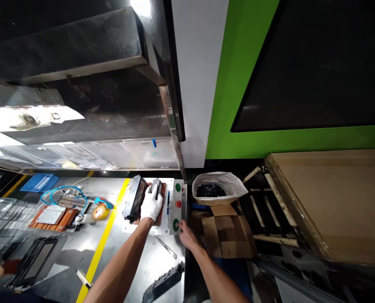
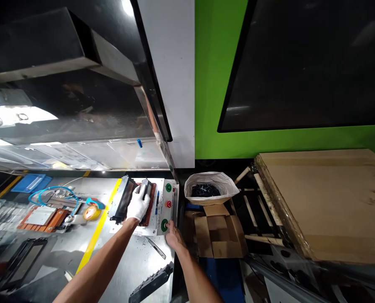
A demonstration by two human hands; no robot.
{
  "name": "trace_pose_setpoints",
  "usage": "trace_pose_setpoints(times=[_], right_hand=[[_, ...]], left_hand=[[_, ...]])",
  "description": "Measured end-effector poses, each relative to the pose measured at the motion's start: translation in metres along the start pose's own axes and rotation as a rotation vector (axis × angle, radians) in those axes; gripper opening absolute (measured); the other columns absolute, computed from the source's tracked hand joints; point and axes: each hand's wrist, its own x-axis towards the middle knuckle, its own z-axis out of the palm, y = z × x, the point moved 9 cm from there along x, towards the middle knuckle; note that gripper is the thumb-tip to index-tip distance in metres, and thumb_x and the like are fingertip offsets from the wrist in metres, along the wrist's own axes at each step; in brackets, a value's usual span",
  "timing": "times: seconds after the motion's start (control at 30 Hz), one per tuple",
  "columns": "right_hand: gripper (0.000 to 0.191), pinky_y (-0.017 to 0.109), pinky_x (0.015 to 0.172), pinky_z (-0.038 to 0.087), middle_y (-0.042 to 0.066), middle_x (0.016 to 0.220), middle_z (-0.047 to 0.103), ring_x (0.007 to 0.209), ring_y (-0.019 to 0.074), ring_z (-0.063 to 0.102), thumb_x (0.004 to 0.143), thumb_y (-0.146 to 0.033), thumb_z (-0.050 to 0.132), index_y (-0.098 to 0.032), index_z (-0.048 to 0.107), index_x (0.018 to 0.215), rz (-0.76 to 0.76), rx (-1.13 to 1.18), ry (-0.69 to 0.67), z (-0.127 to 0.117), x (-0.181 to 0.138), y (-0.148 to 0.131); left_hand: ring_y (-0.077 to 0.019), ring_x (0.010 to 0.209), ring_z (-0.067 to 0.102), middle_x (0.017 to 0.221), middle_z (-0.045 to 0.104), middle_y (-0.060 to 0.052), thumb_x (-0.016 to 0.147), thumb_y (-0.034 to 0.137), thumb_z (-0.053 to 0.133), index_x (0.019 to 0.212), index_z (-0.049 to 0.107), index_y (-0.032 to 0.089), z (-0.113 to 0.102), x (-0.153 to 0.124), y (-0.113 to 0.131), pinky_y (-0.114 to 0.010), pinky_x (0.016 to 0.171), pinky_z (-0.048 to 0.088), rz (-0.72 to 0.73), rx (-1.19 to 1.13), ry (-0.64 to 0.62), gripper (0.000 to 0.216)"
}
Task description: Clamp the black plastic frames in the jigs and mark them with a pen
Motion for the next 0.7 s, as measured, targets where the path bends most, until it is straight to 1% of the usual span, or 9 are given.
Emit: trace_pose_setpoints(times=[0.13,0.2,0.27,0.33,0.4,0.43,0.5,0.57,0.7], right_hand=[[0.067,0.03,0.112,0.04,0.011,0.139,0.063,0.128,0.0172,0.06,0.079,-0.008,0.042,-0.015,0.043,0.146,0.112,-0.025,0.133,-0.041,-0.022,0.042],[0.063,0.032,0.107,0.045,0.014,0.133,0.066,0.123,0.0202,0.064,0.079,-0.013,0.043,-0.014,0.047,0.142,0.211,-0.037,0.213,-0.065,-0.057,0.082],[0.055,0.038,0.102,0.051,0.015,0.123,0.071,0.117,0.0264,0.068,0.076,-0.019,0.048,-0.017,0.058,0.13,0.319,-0.054,0.265,-0.083,-0.102,0.129],[0.043,0.044,0.097,0.054,0.015,0.113,0.075,0.112,0.0334,0.07,0.07,-0.023,0.054,-0.022,0.066,0.112,0.409,-0.077,0.29,-0.093,-0.149,0.173],[0.033,0.045,0.095,0.055,0.014,0.107,0.077,0.109,0.0357,0.071,0.068,-0.024,0.057,-0.025,0.068,0.099,0.456,-0.106,0.289,-0.095,-0.183,0.204],[0.03,0.044,0.094,0.056,0.013,0.106,0.077,0.109,0.0352,0.071,0.068,-0.024,0.057,-0.026,0.068,0.096,0.46,-0.122,0.28,-0.091,-0.193,0.212],[0.029,0.041,0.096,0.055,0.012,0.109,0.077,0.11,0.0327,0.071,0.073,-0.023,0.053,-0.026,0.068,0.098,0.434,-0.159,0.255,-0.078,-0.193,0.213],[0.032,0.041,0.098,0.053,0.013,0.115,0.075,0.112,0.0304,0.07,0.081,-0.022,0.046,-0.023,0.068,0.105,0.365,-0.2,0.227,-0.056,-0.171,0.194],[0.037,0.033,0.103,0.048,0.01,0.121,0.072,0.118,0.0239,0.065,0.092,-0.02,0.039,-0.022,0.068,0.116,0.083,-0.27,0.145,0.011,-0.095,0.115]], left_hand=[[-0.0377,0.147,0.037,0.16,0.032,-0.018,0.099,0.048,0.032,0.148,0.049,0.022,-0.015,-0.006,0.007,-0.05,0.118,0.038,-0.016,-0.041,-0.006,0.058],[-0.0375,0.151,0.028,0.165,0.022,-0.017,0.098,0.054,0.031,0.15,0.045,0.022,-0.025,-0.032,0.008,-0.051,0.123,0.03,-0.026,-0.071,0.016,0.062],[-0.0287,0.156,0.018,0.168,0.017,-0.012,0.1,0.05,0.03,0.153,0.037,0.022,-0.029,-0.079,0.007,-0.047,0.128,0.02,0.038,-0.142,0.067,0.061],[-0.0213,0.153,0.028,0.164,0.027,-0.014,0.101,0.044,0.03,0.151,0.036,0.018,-0.011,-0.143,-0.014,-0.039,0.126,0.027,0.035,-0.25,0.045,0.057],[-0.0214,0.147,0.038,0.154,0.045,-0.014,0.098,0.042,0.034,0.146,0.042,0.018,0.033,-0.21,-0.052,-0.037,0.123,0.034,-0.077,-0.2,-0.117,0.054],[-0.0232,0.144,0.043,0.153,0.047,-0.014,0.095,0.037,0.037,0.146,0.043,0.017,0.057,-0.242,-0.074,-0.037,0.121,0.038,-0.144,-0.117,-0.21,0.055],[-0.0254,0.141,0.048,0.154,0.047,-0.015,0.087,0.026,0.045,0.149,0.041,0.013,0.1,-0.295,-0.111,-0.035,0.117,0.043,-0.223,0.069,-0.392,0.063],[-0.0287,0.146,0.041,0.156,0.046,-0.014,0.078,0.018,0.052,0.151,0.042,0.012,0.126,-0.325,-0.127,-0.039,0.121,0.035,-0.139,0.266,-0.493,0.074],[-0.0282,0.15,0.034,0.158,0.046,-0.008,0.072,0.008,0.051,0.155,0.038,0.017,0.161,-0.336,-0.145,-0.042,0.123,0.027,-0.035,0.443,-0.634,0.084]])
